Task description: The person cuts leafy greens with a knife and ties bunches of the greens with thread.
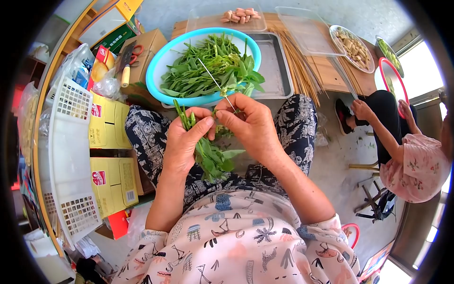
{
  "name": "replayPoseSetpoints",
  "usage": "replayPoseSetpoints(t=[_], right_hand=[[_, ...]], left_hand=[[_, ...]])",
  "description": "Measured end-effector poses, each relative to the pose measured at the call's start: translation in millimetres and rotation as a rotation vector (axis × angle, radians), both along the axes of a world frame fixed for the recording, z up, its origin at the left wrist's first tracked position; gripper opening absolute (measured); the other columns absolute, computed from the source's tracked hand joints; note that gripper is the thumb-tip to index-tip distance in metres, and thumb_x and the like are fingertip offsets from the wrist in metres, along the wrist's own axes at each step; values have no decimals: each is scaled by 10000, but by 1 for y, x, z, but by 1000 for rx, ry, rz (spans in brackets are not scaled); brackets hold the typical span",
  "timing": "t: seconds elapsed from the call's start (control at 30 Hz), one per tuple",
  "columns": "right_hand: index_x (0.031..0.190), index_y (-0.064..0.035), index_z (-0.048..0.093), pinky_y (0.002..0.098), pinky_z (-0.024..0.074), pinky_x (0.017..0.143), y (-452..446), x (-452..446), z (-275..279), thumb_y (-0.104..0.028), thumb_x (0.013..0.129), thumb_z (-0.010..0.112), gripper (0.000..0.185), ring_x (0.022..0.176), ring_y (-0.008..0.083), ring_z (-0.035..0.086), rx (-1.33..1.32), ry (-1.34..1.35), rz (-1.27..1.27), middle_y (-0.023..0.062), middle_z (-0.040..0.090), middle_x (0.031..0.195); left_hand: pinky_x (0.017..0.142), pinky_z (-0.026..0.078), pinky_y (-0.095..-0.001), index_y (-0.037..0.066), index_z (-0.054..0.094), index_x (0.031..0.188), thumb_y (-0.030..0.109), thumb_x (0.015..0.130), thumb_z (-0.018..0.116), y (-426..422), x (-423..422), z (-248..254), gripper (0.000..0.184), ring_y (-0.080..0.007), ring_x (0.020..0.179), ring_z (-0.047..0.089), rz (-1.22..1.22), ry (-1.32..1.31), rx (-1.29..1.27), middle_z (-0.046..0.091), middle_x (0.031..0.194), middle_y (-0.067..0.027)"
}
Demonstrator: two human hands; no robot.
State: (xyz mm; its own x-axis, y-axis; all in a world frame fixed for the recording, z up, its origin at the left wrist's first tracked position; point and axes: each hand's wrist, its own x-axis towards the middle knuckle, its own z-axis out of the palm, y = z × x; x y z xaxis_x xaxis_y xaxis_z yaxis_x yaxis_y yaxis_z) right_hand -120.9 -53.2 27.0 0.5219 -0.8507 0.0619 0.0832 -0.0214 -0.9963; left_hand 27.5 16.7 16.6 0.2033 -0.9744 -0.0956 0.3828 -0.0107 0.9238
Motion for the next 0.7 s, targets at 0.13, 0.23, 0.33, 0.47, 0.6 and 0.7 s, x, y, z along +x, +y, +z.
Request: replayPoseSetpoints(t=[0.13,0.23,0.33,0.47,0.6,0.7], right_hand=[[972,-3,613,189,425,647,2,-1,10,-64,880,619,111,726,27,508,39,65,-4,-32,598,801],[998,1,619,190,428,662,1,-3,8,-63,879,619,135,744,33,513,68,56,-2,-23,607,811],[990,1,621,194,431,664,-1,-2,4,-53,872,623,130,748,32,515,4,83,0,-17,616,823],[974,0,623,196,437,645,0,-2,-3,-39,863,627,117,727,29,519,-7,86,-18,-13,627,833],[951,-6,619,207,439,596,1,-2,-4,-13,843,634,108,665,37,517,-87,126,-41,11,631,825],[938,-13,617,218,435,573,1,-2,-4,3,819,645,123,621,55,509,-210,174,-77,29,619,813]], left_hand=[[586,434,-212,-7,621,895,82,844,658,-1,3,-3,109,-73,633,528,43,-131,-20,601,757,-13],[582,428,-205,-2,620,893,56,840,654,0,5,-5,86,-54,636,515,90,-319,-24,601,748,5],[592,425,-202,0,618,891,42,836,653,1,4,-5,77,-43,640,508,127,-409,-31,596,735,15],[599,428,-202,3,621,888,46,833,660,3,0,-1,80,-45,640,510,122,-453,-28,590,730,12],[596,427,-204,6,628,882,46,832,661,2,-2,-1,73,-47,646,513,128,-508,-66,594,731,9],[594,426,-203,3,631,882,47,832,661,2,-2,0,72,-47,647,513,105,-468,-60,594,727,9]])
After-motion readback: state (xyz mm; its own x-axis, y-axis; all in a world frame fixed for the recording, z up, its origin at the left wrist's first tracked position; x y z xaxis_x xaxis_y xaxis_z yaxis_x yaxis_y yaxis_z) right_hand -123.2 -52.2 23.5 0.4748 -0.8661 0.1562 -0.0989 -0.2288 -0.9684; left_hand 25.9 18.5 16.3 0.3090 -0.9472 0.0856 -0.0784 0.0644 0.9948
